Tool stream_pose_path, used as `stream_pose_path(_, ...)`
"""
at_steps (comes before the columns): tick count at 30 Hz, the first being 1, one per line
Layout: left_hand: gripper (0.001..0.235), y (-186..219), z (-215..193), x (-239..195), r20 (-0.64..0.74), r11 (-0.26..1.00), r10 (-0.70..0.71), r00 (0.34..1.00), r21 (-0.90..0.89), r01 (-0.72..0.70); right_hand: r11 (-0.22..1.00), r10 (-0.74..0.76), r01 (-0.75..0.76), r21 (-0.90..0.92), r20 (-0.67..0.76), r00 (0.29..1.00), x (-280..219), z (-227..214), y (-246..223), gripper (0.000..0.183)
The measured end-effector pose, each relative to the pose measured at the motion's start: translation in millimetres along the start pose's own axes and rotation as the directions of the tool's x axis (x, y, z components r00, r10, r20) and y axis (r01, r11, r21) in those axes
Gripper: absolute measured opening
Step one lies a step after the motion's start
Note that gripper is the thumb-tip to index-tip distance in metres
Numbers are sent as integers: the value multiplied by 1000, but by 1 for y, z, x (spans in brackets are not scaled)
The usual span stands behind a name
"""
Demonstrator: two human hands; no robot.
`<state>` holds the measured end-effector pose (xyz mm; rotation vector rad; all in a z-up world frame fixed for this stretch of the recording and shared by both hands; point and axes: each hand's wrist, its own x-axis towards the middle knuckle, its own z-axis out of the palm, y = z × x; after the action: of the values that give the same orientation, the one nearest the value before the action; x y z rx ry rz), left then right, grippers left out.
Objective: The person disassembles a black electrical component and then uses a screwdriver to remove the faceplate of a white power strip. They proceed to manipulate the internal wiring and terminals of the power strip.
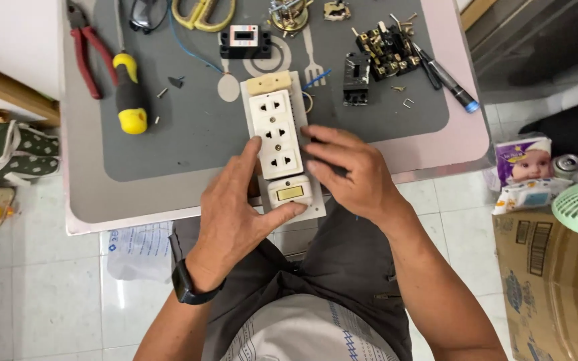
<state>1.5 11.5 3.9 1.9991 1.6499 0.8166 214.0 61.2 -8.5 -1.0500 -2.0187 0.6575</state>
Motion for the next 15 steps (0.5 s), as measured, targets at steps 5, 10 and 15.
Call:
stream_pose_path(5,104,-4,-11,8,104,971,209,972,92,-219,999,-30,23,-30,-232,972,-20,-27,-3,13)
stream_pose_path(10,100,-4,-3,17,110,920,305,946,224,-322,892,-31,-226,-392,-552,833,-31,-101,51,25)
stream_pose_path(15,93,-7,3,25,-36,909,358,933,240,-340,720,325,-543,-433,-481,814,-25,-129,109,48)
